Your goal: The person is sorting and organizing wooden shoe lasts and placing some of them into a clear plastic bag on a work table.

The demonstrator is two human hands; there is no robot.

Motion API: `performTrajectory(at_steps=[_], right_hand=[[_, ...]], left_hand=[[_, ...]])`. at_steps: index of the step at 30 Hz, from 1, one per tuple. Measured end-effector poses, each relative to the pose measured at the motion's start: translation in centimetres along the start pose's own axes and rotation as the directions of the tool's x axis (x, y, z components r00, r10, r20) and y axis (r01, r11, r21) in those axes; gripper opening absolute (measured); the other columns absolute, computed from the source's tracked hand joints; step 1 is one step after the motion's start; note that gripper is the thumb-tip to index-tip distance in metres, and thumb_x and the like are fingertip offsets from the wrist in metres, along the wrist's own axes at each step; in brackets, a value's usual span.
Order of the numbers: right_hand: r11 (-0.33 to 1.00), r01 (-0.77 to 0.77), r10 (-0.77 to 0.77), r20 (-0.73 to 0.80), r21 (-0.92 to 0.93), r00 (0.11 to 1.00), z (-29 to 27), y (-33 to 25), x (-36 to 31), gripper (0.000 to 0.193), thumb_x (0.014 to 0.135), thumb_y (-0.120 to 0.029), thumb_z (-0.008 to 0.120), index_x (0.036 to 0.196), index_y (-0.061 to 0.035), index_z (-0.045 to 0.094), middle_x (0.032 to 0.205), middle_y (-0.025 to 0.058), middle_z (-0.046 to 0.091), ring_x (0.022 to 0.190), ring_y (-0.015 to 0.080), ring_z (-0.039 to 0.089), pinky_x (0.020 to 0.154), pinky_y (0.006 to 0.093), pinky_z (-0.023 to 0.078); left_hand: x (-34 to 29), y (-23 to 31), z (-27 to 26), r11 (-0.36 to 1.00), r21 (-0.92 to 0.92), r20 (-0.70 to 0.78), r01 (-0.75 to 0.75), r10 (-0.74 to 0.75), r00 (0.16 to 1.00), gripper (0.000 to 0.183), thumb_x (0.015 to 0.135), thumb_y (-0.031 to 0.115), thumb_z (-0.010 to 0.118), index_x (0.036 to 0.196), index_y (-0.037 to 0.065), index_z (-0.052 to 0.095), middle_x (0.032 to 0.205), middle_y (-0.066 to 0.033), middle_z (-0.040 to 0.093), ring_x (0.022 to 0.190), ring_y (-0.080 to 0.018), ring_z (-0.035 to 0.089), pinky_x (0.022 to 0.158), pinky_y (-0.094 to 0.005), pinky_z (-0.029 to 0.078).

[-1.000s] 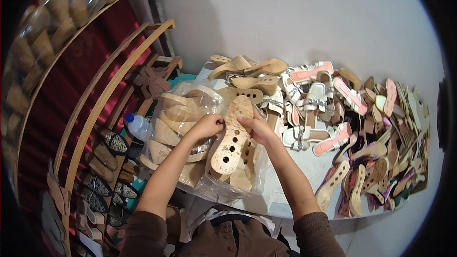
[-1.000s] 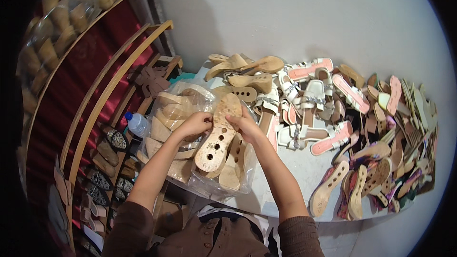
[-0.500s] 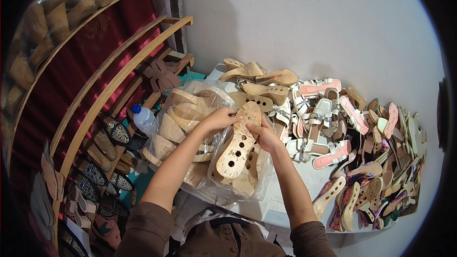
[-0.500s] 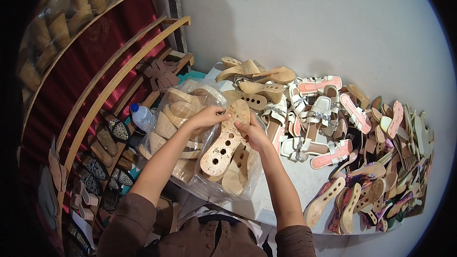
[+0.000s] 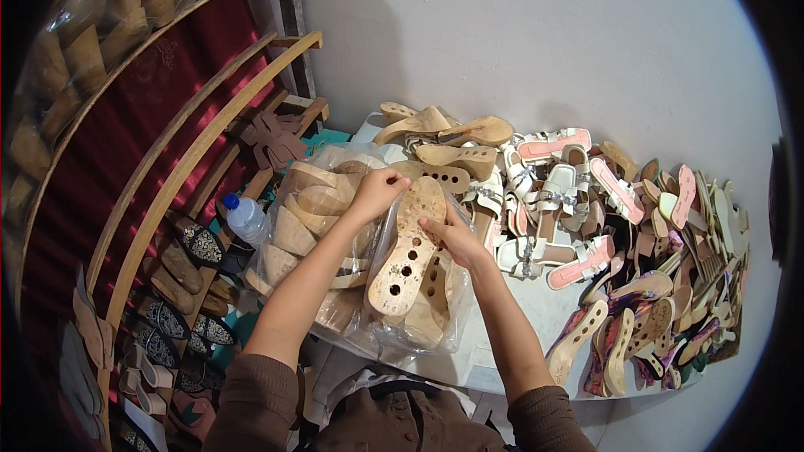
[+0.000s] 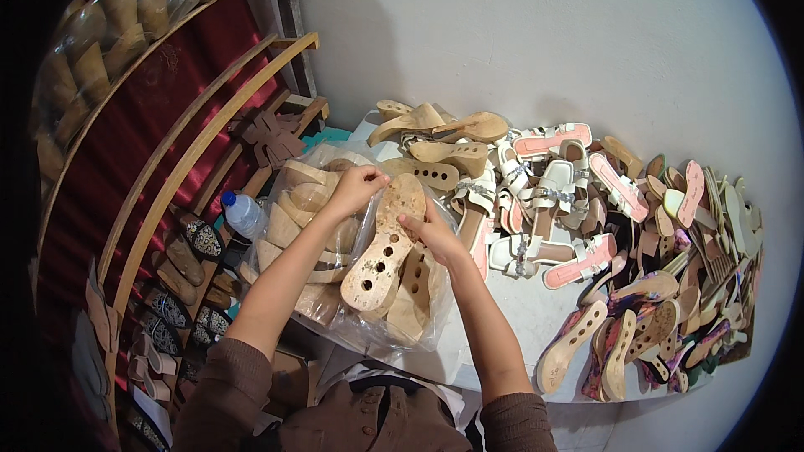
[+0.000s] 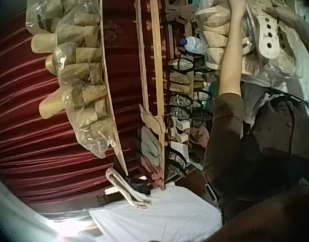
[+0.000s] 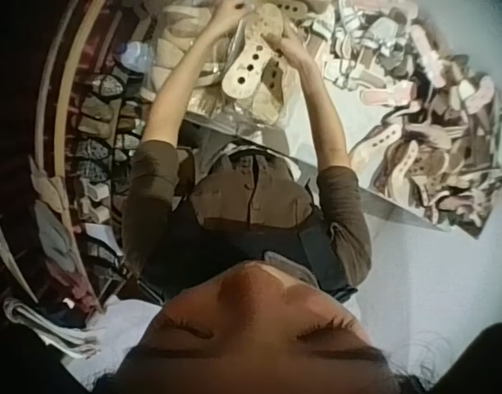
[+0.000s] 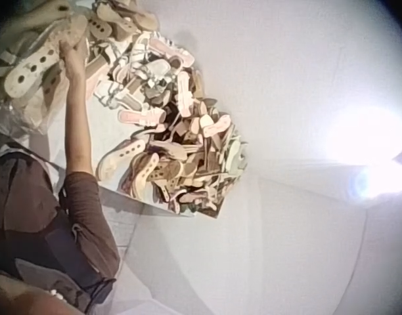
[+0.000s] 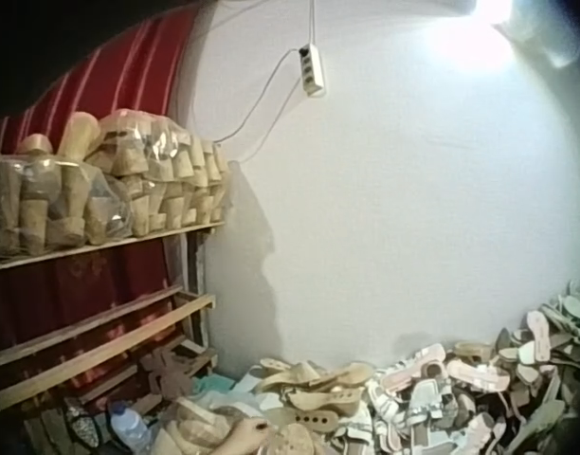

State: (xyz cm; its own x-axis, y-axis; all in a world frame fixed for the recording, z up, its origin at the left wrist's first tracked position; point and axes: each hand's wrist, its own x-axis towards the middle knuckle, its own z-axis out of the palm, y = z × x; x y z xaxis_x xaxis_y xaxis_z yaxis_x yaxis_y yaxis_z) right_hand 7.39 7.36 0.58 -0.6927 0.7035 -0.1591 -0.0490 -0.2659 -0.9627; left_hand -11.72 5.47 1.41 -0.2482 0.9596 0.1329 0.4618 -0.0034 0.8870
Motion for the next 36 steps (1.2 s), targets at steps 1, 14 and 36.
performTrajectory(at_steps=[1,14,36], right_hand=[[1.0,0.001,-0.001,-0.008,0.002,1.0,0.1,0.0,0.0,0.062,0.081,-0.008,0.061,0.133,-0.005,0.028,0.116,0.0088,0.05,0.102,0.0168,0.051,0.085,0.0293,0.042],[0.945,-0.283,0.272,-0.085,-0.166,0.959,2.2,-3.0,-1.4,0.08,0.08,-0.025,0.063,0.136,-0.0013,0.01,0.121,0.018,0.047,0.111,0.0254,0.047,0.091,0.0378,0.038],[0.983,-0.115,0.132,-0.123,0.142,0.984,5.4,1.9,-5.1,0.09,0.077,-0.025,0.065,0.14,-0.0158,0.002,0.131,0.0098,0.038,0.119,0.0238,0.04,0.087,0.0496,0.038]], left_hand=[[-0.2,0.4,0.1,1.0,-0.001,0.008,-0.002,0.002,1.0,0.023,0.082,0.021,0.062,0.082,-0.002,0.063,0.069,-0.0045,0.06,0.063,-0.01,0.051,0.059,-0.0272,0.042],[-3.4,1.9,-0.9,0.943,0.303,-0.024,-0.137,0.151,0.988,0.029,0.085,0.02,0.055,0.103,-0.002,0.053,0.091,-0.0187,0.061,0.083,-0.0284,0.059,0.074,-0.0363,0.045],[-22.6,2.3,0.0,0.931,0.262,-0.001,0.254,-0.263,0.965,0.025,0.084,0.019,0.059,0.077,-0.005,0.06,0.06,-0.0028,0.057,0.052,-0.0073,0.046,0.048,-0.0244,0.038]])
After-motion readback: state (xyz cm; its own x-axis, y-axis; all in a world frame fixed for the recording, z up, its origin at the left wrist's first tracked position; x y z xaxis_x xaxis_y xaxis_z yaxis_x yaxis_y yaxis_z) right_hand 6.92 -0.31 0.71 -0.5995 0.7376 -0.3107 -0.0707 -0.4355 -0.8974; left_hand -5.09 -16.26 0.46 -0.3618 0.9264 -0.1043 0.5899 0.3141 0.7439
